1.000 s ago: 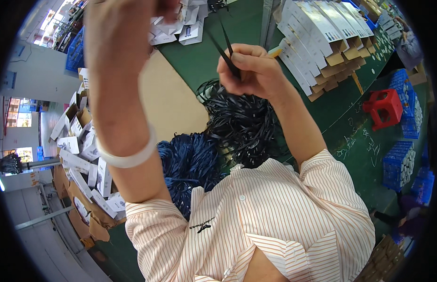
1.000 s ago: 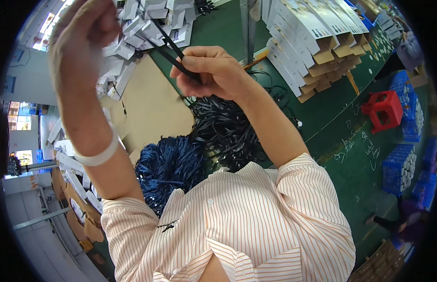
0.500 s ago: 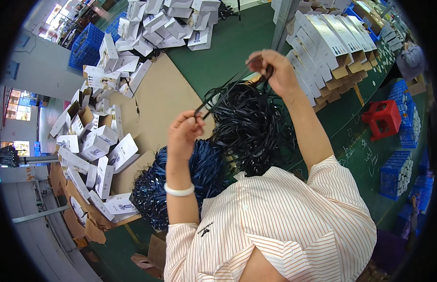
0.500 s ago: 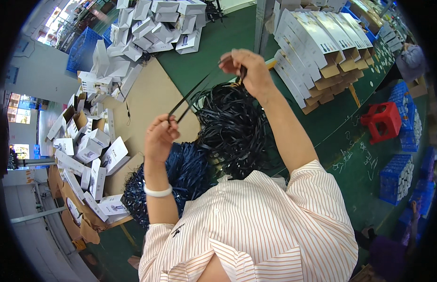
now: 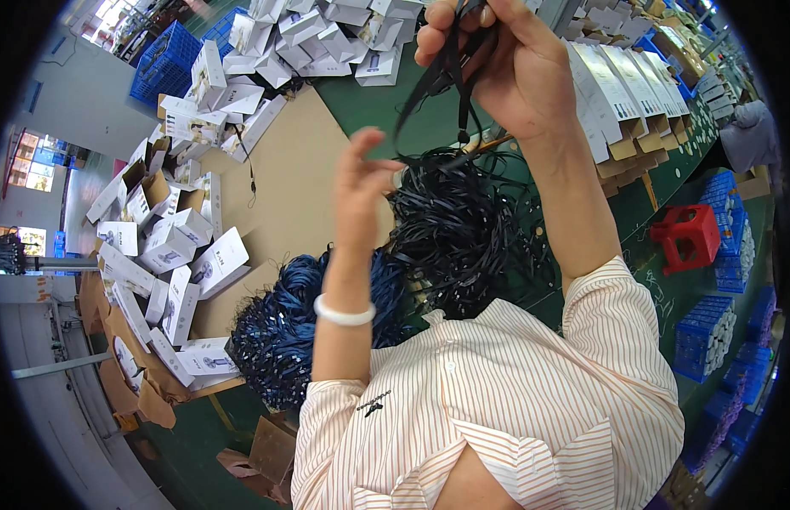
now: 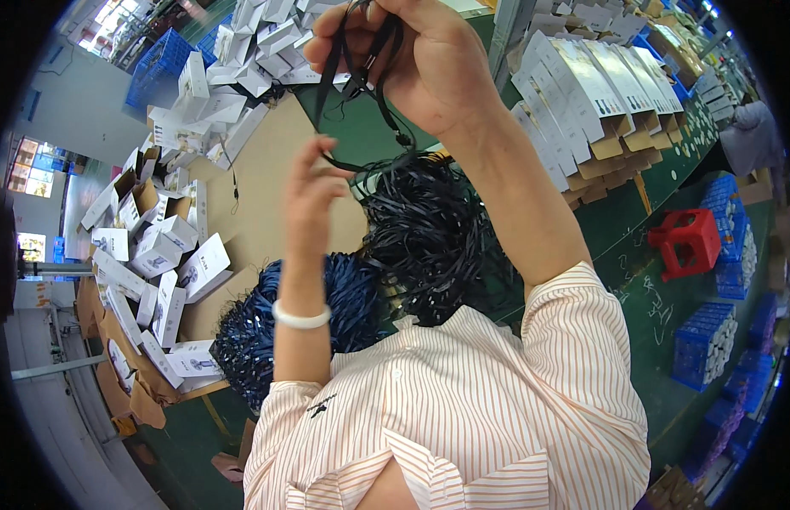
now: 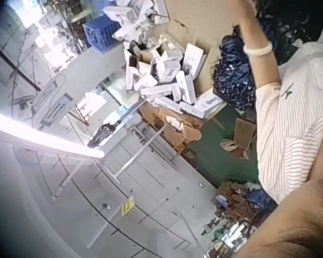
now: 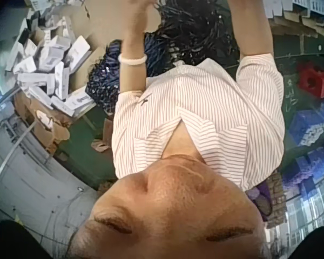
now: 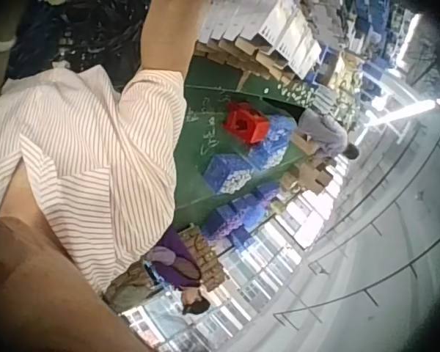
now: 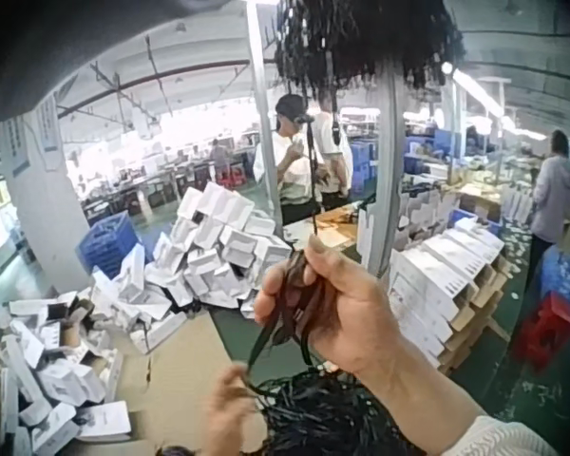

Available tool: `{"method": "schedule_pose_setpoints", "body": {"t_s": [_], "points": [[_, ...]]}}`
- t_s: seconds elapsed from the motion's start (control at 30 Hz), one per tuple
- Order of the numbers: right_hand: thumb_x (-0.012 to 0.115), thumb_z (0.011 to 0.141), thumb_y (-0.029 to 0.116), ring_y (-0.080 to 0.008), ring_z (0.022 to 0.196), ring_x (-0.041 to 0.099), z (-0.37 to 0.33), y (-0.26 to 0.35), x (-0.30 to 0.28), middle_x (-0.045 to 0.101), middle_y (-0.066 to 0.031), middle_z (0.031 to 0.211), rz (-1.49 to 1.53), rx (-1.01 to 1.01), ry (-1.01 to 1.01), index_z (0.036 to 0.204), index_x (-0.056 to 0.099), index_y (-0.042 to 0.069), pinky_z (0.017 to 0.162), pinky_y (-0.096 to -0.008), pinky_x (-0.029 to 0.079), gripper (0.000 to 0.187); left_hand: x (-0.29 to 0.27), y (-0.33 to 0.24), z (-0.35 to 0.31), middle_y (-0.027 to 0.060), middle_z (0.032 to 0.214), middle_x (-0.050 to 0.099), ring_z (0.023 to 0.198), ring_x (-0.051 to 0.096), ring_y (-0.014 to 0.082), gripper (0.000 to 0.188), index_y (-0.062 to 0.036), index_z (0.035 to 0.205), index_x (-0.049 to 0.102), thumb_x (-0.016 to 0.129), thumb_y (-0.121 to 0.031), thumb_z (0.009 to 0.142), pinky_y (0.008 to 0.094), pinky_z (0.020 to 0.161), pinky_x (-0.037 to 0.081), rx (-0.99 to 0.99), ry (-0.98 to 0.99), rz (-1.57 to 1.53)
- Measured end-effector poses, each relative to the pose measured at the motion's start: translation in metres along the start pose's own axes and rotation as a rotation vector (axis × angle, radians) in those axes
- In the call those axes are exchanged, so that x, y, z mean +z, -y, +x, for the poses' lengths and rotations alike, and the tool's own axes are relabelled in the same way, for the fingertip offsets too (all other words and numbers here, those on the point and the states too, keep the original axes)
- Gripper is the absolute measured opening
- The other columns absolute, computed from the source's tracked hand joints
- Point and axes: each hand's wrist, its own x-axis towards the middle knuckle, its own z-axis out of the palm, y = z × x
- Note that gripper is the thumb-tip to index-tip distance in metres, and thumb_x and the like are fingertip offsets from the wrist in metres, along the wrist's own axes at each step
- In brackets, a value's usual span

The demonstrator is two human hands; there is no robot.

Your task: Packaging portable fans and USB cables into retail boxes on an assembly line.

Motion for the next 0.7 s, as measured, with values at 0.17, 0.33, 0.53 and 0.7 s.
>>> {"method": "schedule_pose_setpoints", "body": {"t_s": [0.17, 0.33, 0.53, 0.7], "points": [[0.045, 0.091, 0.022, -0.0178, 0.067, 0.056, -0.01, 0.012, 0.014, 0.056, -0.0091, 0.075, 0.013, 0.037, 0.027, 0.074, 0.051, 0.004, 0.064, -0.0299, 0.046, 0.025, 0.049, 0.075, 0.0, 0.0041, 0.092, 0.059, 0.068, 0.055, 0.0094, 0.031, -0.0031, 0.11, 0.053, 0.057, -0.009, 0.08, 0.0207, 0.062, 0.043, -0.202, 0.292, 0.027], [0.046, 0.09, 0.027, -0.0072, 0.042, 0.028, -0.05, 0.016, -0.019, 0.039, -0.0011, 0.056, -0.017, 0.093, 0.026, 0.064, 0.041, 0.008, 0.042, -0.023, 0.027, 0.032, 0.037, 0.037, -0.005, 0.0055, 0.066, 0.06, 0.054, 0.053, 0.0093, 0.023, 0.0014, 0.1, 0.058, 0.044, -0.013, 0.089, 0.0211, 0.051, 0.043, -0.197, 0.362, 0.137], [0.047, 0.088, 0.025, -0.0076, 0.042, 0.029, -0.112, -0.025, -0.068, 0.041, -0.0046, 0.056, 0.009, 0.327, -0.222, 0.065, 0.041, 0.008, 0.042, -0.0231, 0.026, 0.03, 0.014, -0.011, -0.018, 0.0004, 0.049, 0.044, 0.041, 0.038, 0.0062, 0.031, 0.0079, 0.098, 0.056, 0.041, -0.017, 0.088, 0.0212, 0.04, 0.031, -0.108, 0.113, -0.227], [0.047, 0.088, 0.023, -0.0069, 0.041, 0.029, -0.114, -0.017, -0.1, 0.043, -0.005, 0.057, 0.03, 0.164, -0.45, 0.066, 0.043, 0.008, 0.042, -0.0238, 0.027, 0.027, -0.027, 0.001, -0.042, 0.0049, 0.07, 0.054, 0.047, 0.043, 0.008, 0.042, 0.0054, 0.116, 0.048, 0.054, -0.016, 0.08, 0.023, 0.047, 0.037, -0.242, 0.18, 0.198]]}}
